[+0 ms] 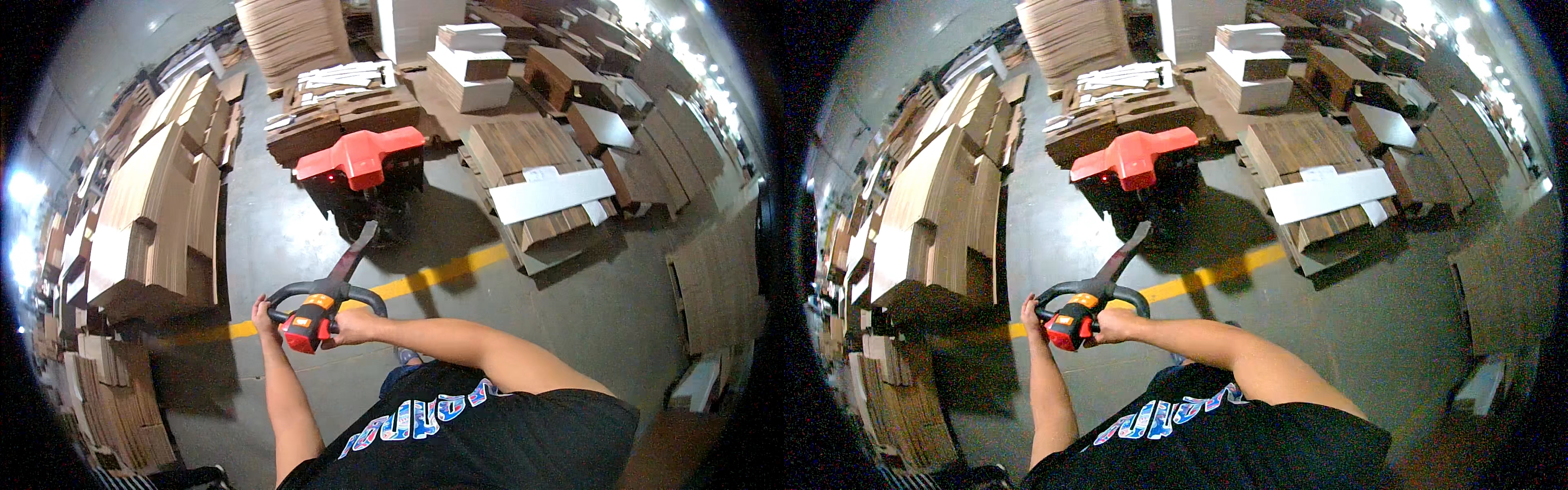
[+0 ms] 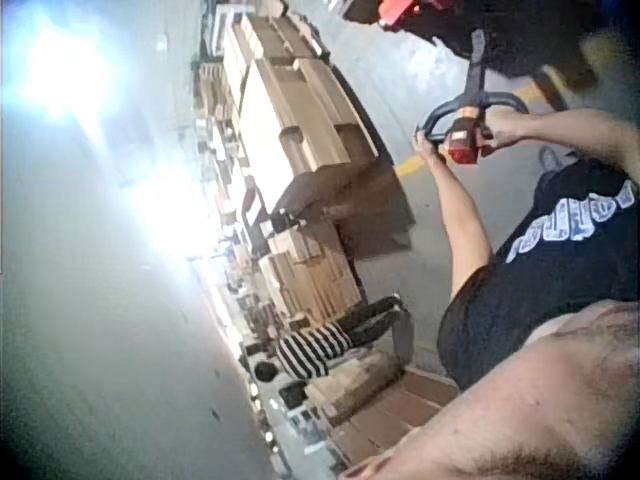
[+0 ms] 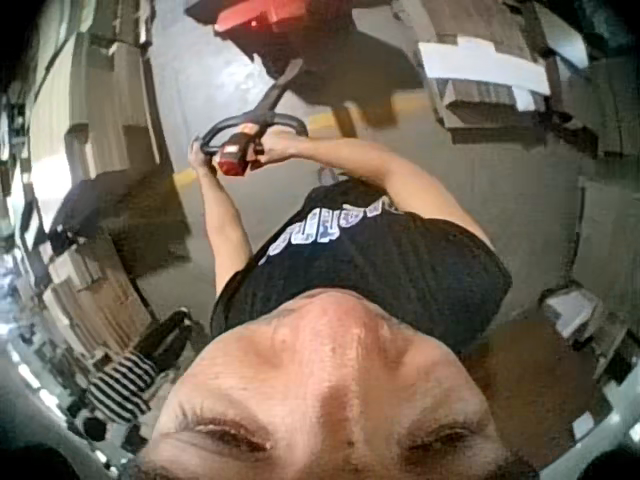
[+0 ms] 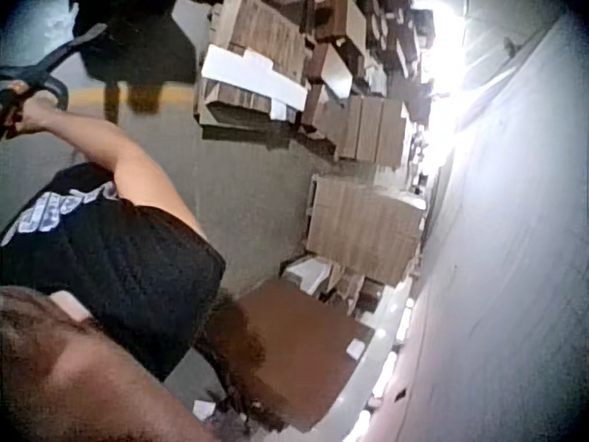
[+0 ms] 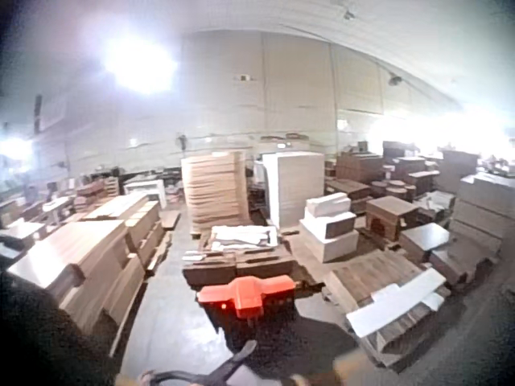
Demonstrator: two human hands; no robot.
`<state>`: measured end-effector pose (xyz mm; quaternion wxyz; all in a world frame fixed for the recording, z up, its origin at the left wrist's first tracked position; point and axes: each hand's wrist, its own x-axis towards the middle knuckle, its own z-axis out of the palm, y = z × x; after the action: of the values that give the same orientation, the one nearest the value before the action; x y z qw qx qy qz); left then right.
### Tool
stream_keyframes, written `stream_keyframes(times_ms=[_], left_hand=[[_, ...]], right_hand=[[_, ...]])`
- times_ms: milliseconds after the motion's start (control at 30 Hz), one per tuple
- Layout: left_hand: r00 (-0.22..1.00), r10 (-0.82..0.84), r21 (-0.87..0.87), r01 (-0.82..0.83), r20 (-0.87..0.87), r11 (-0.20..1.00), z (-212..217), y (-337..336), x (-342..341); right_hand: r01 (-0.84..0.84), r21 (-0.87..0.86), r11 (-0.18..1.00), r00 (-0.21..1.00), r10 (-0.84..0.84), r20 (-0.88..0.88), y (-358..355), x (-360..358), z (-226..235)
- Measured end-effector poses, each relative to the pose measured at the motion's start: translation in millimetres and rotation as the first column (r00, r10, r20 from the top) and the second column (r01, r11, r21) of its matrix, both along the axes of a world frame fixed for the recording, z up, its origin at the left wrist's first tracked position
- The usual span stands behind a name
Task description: The person operates a red electric pallet jack in a warehouse, maneuvering it through aisles of stacked wooden boards and cardboard boxes. They engage the forks under a pallet, lift the load, and transport it to a different location within the facility.
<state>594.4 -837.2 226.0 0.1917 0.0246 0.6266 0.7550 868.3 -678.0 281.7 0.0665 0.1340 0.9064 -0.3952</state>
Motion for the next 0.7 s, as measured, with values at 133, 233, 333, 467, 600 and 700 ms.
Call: stream_keyframes(times_ms=[133, 233, 333, 467, 600, 700], left_hand=[[0.999, -0.008, -0.017, 0.007, -0.037, 1.000, 17.5, -49.6, -17.6], [0.997, -0.046, -0.125, 0.037, -0.067, 0.991, 35.7, -55.9, -23.4], [0.998, -0.003, -0.152, -0.007, -0.067, 0.988, 16.4, -87.6, -41.1], [0.979, -0.082, -0.284, 0.025, -0.188, 0.958, 15.9, -77.4, -65.5], [0.961, -0.183, -0.288, 0.119, -0.206, 0.950, 27.9, -40.0, -108.1], [0.964, -0.165, -0.167, 0.131, -0.209, 0.977, 11.8, -86.3, -191.2]], right_hand=[[-0.080, -0.078, 0.994, 0.993, 0.086, 0.077, -42.6, -9.2, 34.0], [-0.041, -0.102, 0.994, 0.996, 0.048, 0.074, -59.1, -22.7, 24.8], [-0.069, -0.146, 0.987, 0.997, 0.064, -0.038, -77.4, -30.3, 11.7], [-0.027, -0.105, 0.994, 1.000, 0.027, -0.007, -66.5, -53.6, 9.7], [-0.027, -0.121, 0.992, 0.999, 0.025, -0.025, -37.4, -102.5, 21.6], [-0.067, -0.057, 0.996, 0.993, 0.061, -0.102, -28.8, -147.3, 58.1]])
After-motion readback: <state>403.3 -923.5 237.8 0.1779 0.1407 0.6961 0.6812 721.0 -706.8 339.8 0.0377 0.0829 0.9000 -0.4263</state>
